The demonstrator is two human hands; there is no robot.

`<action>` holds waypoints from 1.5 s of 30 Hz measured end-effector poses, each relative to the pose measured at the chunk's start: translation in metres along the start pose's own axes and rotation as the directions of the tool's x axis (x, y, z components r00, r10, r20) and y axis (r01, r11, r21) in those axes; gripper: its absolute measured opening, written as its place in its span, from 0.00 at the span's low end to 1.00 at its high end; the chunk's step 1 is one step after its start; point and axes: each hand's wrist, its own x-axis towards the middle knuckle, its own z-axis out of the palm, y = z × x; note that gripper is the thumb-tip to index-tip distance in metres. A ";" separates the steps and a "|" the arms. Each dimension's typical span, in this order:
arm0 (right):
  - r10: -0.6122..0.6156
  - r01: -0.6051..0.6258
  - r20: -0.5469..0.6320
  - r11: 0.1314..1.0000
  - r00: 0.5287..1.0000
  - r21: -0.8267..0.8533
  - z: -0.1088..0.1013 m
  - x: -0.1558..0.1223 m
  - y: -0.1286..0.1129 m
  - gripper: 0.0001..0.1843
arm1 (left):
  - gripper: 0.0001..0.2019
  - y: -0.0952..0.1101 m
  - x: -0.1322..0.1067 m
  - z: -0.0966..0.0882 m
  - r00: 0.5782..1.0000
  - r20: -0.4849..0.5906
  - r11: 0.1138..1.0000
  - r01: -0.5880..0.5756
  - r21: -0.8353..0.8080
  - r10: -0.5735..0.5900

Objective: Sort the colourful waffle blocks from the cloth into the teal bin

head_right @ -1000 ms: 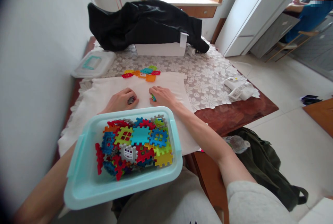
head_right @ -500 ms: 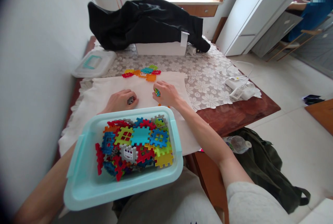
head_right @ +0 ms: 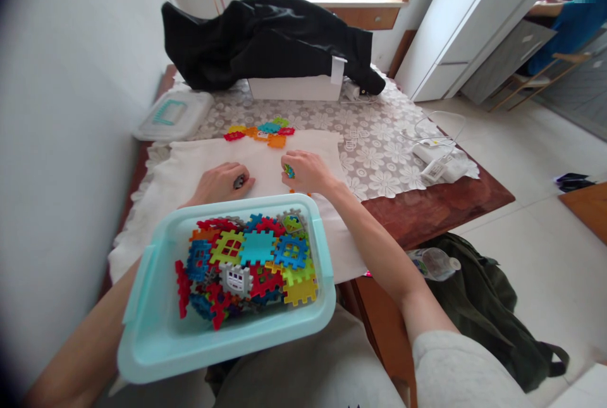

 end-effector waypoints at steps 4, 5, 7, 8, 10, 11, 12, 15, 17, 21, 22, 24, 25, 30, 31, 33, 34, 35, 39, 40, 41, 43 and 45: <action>0.060 -0.058 0.205 0.998 0.977 -0.018 -0.015 -0.005 -0.001 0.07 | 0.17 0.002 -0.001 -0.003 1.000 -0.004 0.999 -0.013 -0.033 0.013; 0.081 -0.079 0.262 0.997 0.962 -0.016 -0.017 -0.007 -0.001 0.09 | 0.18 0.002 -0.002 -0.003 1.000 -0.006 1.000 -0.017 -0.025 0.017; 0.117 -0.117 0.339 0.993 0.934 -0.020 -0.019 -0.008 -0.004 0.12 | 0.19 0.001 -0.002 -0.003 1.000 -0.012 1.000 -0.023 -0.001 0.023; 0.124 -0.123 0.356 0.992 0.926 -0.024 -0.019 -0.009 -0.005 0.12 | 0.19 0.001 -0.002 -0.002 1.000 -0.015 1.000 -0.024 0.009 0.025; 0.116 -0.111 0.366 0.993 0.923 -0.034 -0.019 -0.008 -0.007 0.12 | 0.18 0.000 -0.002 -0.002 1.000 -0.020 1.000 -0.021 0.021 0.022; 0.107 -0.099 0.373 0.994 0.922 -0.038 -0.019 -0.008 -0.007 0.11 | 0.18 0.000 -0.002 -0.001 1.000 -0.024 1.000 -0.018 0.025 0.019; 0.099 -0.089 0.382 0.995 0.919 -0.043 -0.019 -0.007 -0.008 0.11 | 0.18 0.000 -0.002 -0.001 0.999 -0.030 1.000 -0.013 0.028 0.014; 0.082 -0.067 0.398 0.996 0.914 -0.051 -0.019 -0.006 -0.010 0.11 | 0.17 0.001 -0.003 -0.001 0.999 -0.052 1.000 0.011 0.018 -0.010; 0.079 -0.064 0.396 0.997 0.915 -0.053 -0.021 -0.005 -0.011 0.11 | 0.16 0.002 -0.004 -0.002 0.997 -0.072 0.999 0.034 -0.004 -0.034; 0.107 -0.095 0.404 0.994 0.908 -0.048 -0.028 -0.007 -0.011 0.11 | 0.15 0.003 -0.005 -0.003 0.994 -0.079 0.996 0.077 -0.040 -0.080; 0.121 -0.111 0.412 0.993 0.903 -0.049 -0.030 -0.008 -0.010 0.11 | 0.15 0.003 -0.005 -0.003 0.994 -0.075 0.996 0.083 -0.044 -0.086; 0.145 -0.140 0.440 0.989 0.886 -0.043 -0.033 -0.011 -0.009 0.13 | 0.15 0.003 -0.005 -0.003 0.994 -0.068 0.995 0.086 -0.050 -0.089; 0.152 -0.152 0.458 0.988 0.876 -0.037 -0.034 -0.013 -0.009 0.14 | 0.15 0.003 -0.004 -0.003 0.994 -0.066 0.995 0.087 -0.053 -0.091; 0.165 -0.177 0.501 0.984 0.849 -0.024 -0.034 -0.024 -0.010 0.17 | 0.14 0.003 -0.005 -0.003 0.993 -0.058 0.993 0.099 -0.057 -0.102; 0.167 -0.179 0.492 0.984 0.855 -0.022 -0.032 -0.026 -0.010 0.17 | 0.13 0.004 -0.005 -0.004 0.993 -0.056 0.994 0.097 -0.057 -0.101; 0.162 -0.177 0.468 0.984 0.869 -0.012 -0.029 -0.027 -0.009 0.17 | 0.12 0.004 -0.006 -0.004 0.995 -0.049 0.994 0.084 -0.064 -0.087; 0.157 -0.174 0.455 0.985 0.877 -0.005 -0.028 -0.027 -0.008 0.17 | 0.12 0.005 -0.006 -0.005 0.996 -0.043 0.995 0.074 -0.068 -0.077; 0.151 -0.169 0.440 0.986 0.885 0.001 -0.026 -0.026 -0.006 0.17 | 0.12 0.005 -0.005 -0.005 0.997 -0.037 0.995 0.066 -0.069 -0.068; 0.153 -0.159 0.343 0.987 0.927 -0.010 -0.017 -0.019 0.001 0.18 | 0.13 0.005 -0.004 -0.004 0.998 -0.016 0.996 0.060 -0.065 -0.062; 0.159 -0.162 0.314 0.987 0.936 -0.016 -0.015 -0.017 0.002 0.17 | 0.14 0.005 -0.003 -0.004 0.998 -0.017 0.996 0.062 -0.068 -0.064; 0.165 -0.166 0.285 0.986 0.944 -0.021 -0.013 -0.015 0.002 0.16 | 0.14 0.005 -0.003 -0.004 0.998 -0.019 0.995 0.064 -0.074 -0.066; 0.170 -0.169 0.239 0.985 0.956 -0.023 -0.009 -0.012 0.001 0.16 | 0.14 0.005 -0.004 -0.004 0.997 -0.028 0.993 0.070 -0.092 -0.073; 0.163 -0.163 0.204 0.986 0.965 -0.016 -0.004 -0.010 -0.001 0.17 | 0.14 0.006 -0.004 -0.005 0.996 -0.043 0.990 0.077 -0.122 -0.083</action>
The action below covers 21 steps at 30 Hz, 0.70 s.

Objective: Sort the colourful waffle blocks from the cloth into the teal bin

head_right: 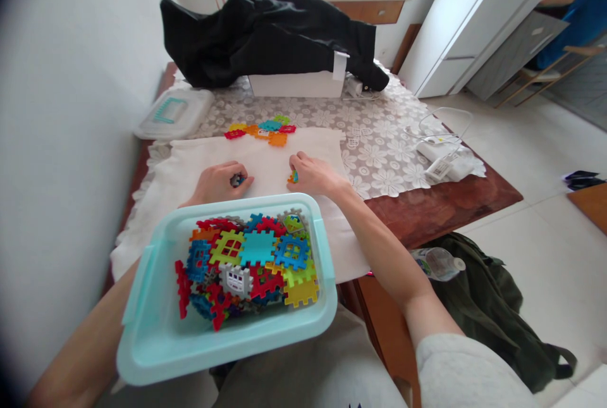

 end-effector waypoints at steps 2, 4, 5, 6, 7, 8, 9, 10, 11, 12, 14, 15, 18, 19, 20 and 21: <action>-0.021 0.022 -0.044 1.000 0.999 0.010 0.006 0.003 -0.001 0.16 | 0.14 0.000 0.000 0.000 1.000 -0.022 0.999 0.008 -0.047 -0.009; -0.064 0.067 -0.093 0.997 0.994 0.024 0.014 0.006 -0.001 0.16 | 0.14 -0.001 0.002 -0.002 0.998 -0.044 0.991 0.028 -0.129 -0.034; -0.089 0.093 -0.115 0.995 0.989 0.030 0.018 0.008 0.000 0.16 | 0.14 -0.001 0.003 -0.004 0.997 -0.056 0.982 0.046 -0.185 -0.058; -0.112 0.117 -0.133 0.993 0.985 0.032 0.021 0.011 0.002 0.16 | 0.15 -0.003 0.005 -0.007 0.994 -0.071 0.966 0.068 -0.249 -0.088; -0.131 0.137 -0.147 0.990 0.981 0.031 0.024 0.013 0.003 0.16 | 0.15 -0.004 0.008 -0.012 0.989 -0.085 0.945 0.089 -0.315 -0.121; -0.142 0.148 -0.157 0.989 0.977 0.028 0.027 0.015 0.004 0.15 | 0.16 -0.005 0.010 -0.019 0.983 -0.097 0.919 0.106 -0.380 -0.153; -0.146 0.151 -0.166 0.988 0.975 0.023 0.028 0.017 0.005 0.14 | 0.16 -0.004 0.013 -0.029 0.978 -0.107 0.892 0.115 -0.438 -0.179; -0.144 0.149 -0.172 0.989 0.974 0.018 0.030 0.018 0.005 0.13 | 0.16 -0.003 0.014 -0.041 0.975 -0.110 0.866 0.117 -0.487 -0.194; -0.140 0.145 -0.179 0.989 0.974 0.014 0.031 0.019 0.004 0.12 | 0.16 0.001 0.015 -0.054 0.973 -0.110 0.839 0.115 -0.532 -0.203; -0.136 0.140 -0.184 0.990 0.973 0.010 0.031 0.020 0.003 0.12 | 0.15 0.007 0.014 -0.069 0.973 -0.109 0.818 0.107 -0.565 -0.202; -0.123 0.125 -0.195 0.992 0.973 -0.002 0.032 0.019 -0.001 0.13 | 0.15 0.029 0.008 -0.101 0.982 -0.129 0.797 0.035 -0.603 -0.140; -0.114 0.114 -0.199 0.993 0.973 -0.012 0.032 0.019 -0.004 0.12 | 0.17 0.044 0.002 -0.116 0.990 -0.123 0.811 -0.014 -0.585 -0.072; -0.097 0.090 -0.189 0.995 0.977 -0.045 0.032 0.015 -0.012 0.09 | 0.18 0.095 -0.017 -0.145 0.984 0.006 0.867 -0.156 -0.473 0.180; -0.094 0.086 -0.185 0.995 0.978 -0.050 0.032 0.014 -0.014 0.08 | 0.19 0.111 -0.024 -0.148 0.965 0.075 0.882 -0.195 -0.428 0.250; -0.092 0.084 -0.187 0.995 0.978 -0.050 0.032 0.012 -0.016 0.08 | 0.20 0.125 -0.030 -0.149 0.945 0.168 0.905 -0.202 -0.375 0.281; -0.093 0.086 -0.194 0.995 0.977 -0.044 0.031 0.010 -0.018 0.08 | 0.20 0.137 -0.035 -0.147 0.922 0.236 0.917 -0.222 -0.332 0.309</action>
